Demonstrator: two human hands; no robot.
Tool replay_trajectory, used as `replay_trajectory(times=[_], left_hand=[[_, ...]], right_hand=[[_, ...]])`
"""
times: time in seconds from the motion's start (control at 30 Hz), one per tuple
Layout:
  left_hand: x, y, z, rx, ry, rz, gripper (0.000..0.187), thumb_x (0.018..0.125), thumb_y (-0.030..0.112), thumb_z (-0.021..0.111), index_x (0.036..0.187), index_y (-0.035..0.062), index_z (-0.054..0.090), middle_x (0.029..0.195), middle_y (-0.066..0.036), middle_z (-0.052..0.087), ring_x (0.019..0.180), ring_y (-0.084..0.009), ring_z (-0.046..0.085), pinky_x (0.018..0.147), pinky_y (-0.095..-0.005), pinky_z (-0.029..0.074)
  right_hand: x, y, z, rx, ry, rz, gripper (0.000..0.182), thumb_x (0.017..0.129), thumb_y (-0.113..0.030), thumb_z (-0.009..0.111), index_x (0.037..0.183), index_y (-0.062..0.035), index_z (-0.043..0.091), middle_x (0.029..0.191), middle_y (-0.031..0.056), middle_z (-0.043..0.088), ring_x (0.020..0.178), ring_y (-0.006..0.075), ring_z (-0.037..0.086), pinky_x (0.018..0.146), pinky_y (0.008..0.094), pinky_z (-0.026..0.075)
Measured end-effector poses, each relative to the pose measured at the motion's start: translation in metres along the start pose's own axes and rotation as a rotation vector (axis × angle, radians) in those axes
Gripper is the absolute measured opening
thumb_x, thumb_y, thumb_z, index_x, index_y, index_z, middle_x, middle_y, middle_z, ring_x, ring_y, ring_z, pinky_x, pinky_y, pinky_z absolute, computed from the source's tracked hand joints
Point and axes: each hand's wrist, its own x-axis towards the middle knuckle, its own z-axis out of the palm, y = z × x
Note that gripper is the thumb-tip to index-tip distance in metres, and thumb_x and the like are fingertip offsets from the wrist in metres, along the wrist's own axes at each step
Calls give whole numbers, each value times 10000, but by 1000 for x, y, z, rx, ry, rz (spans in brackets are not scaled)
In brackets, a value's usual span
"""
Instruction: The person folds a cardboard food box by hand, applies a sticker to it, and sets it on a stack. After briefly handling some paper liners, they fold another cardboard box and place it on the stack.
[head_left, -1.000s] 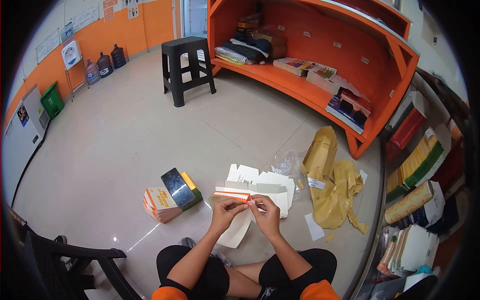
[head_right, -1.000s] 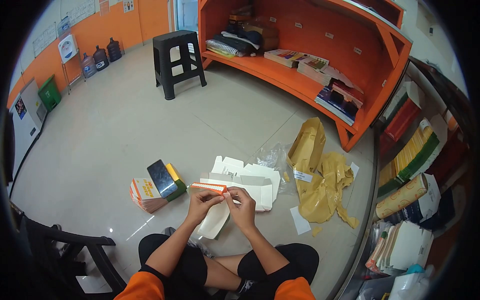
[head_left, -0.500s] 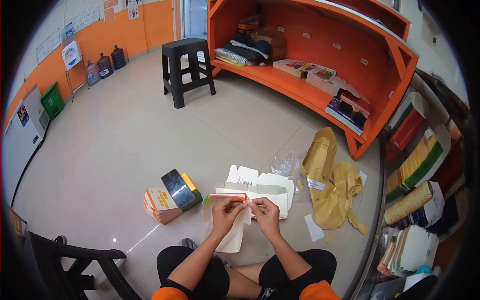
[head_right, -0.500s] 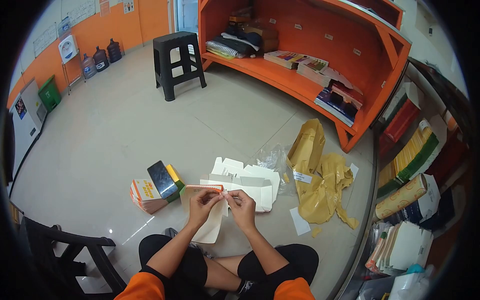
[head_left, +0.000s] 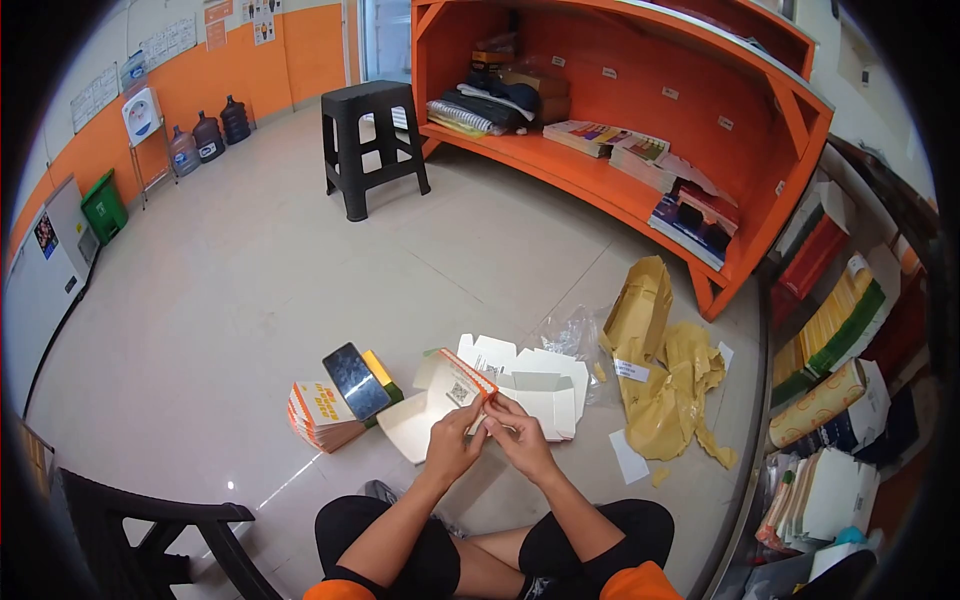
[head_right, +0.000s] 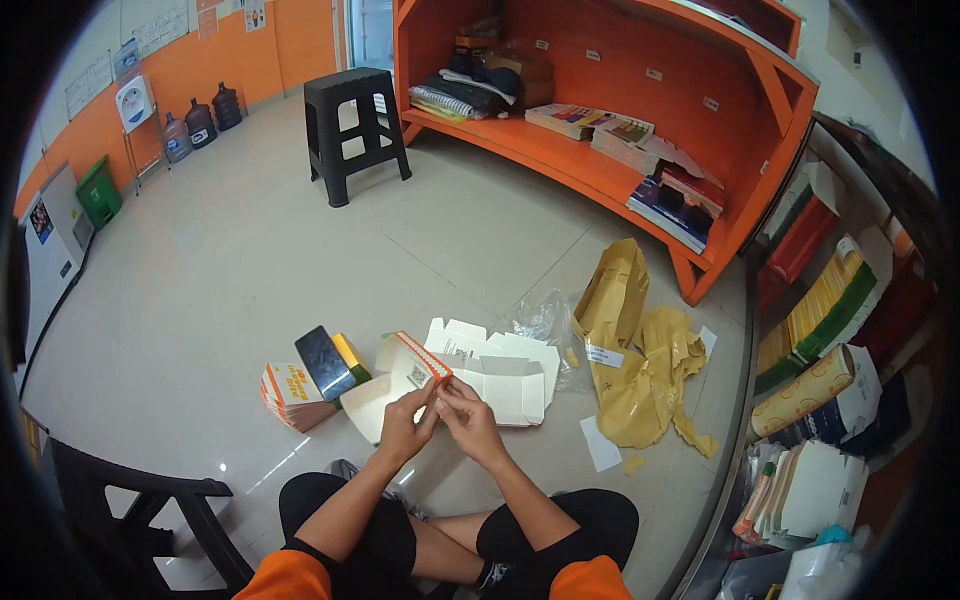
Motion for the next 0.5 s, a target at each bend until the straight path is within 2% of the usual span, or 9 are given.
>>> replay_trajectory(times=[0.07,0.1,0.2,0.23,0.33,0.37,0.5], left_hand=[[2,0,3,-86,105,-8,280,815,61,646,1088,0,640,938,-170,677,810,-268,684,687,-326,551],[7,14,0,-132,189,-18,178,810,50,665,978,-8,677,898,-148,689,745,-233,692,615,-306,564],[8,12,-2,-190,188,-108,170,829,72,659,977,-12,673,901,-151,687,769,-215,690,625,-300,575],[7,14,-6,-198,150,-229,172,842,88,656,977,-19,671,902,-140,687,764,-193,684,647,-287,570],[10,5,-3,-348,242,-170,179,850,102,655,978,-22,672,854,-111,692,730,-173,674,643,-275,551],[7,-2,-4,-367,169,-333,160,858,111,651,949,-19,668,807,-77,691,721,-148,662,652,-260,530],[10,-5,-13,-409,52,-368,133,877,95,632,882,-36,609,835,-79,667,800,-71,607,660,-221,486]], right_hand=[[1,-4,-6,94,-5,171,260,916,-119,581,1128,31,579,1220,155,550,1023,192,616,878,256,482],[2,-9,-8,140,-7,258,258,919,-117,576,1129,32,559,1184,155,577,1031,194,616,869,258,490],[3,-23,-6,185,78,219,243,924,-92,556,1131,-3,468,1068,151,634,1018,191,625,833,257,512],[4,-25,-7,176,55,222,253,922,-85,554,1140,-4,455,1072,161,633,1004,191,631,822,257,507],[6,-28,-14,161,-1,238,272,917,-71,546,1156,-5,432,1080,179,631,973,194,646,795,251,497],[6,-28,-16,166,-11,250,270,918,-71,544,1155,-4,434,1081,178,632,970,196,648,788,248,497],[9,-29,-23,112,-71,264,270,926,-86,533,1162,-4,429,1049,156,639,949,200,657,733,238,510]])
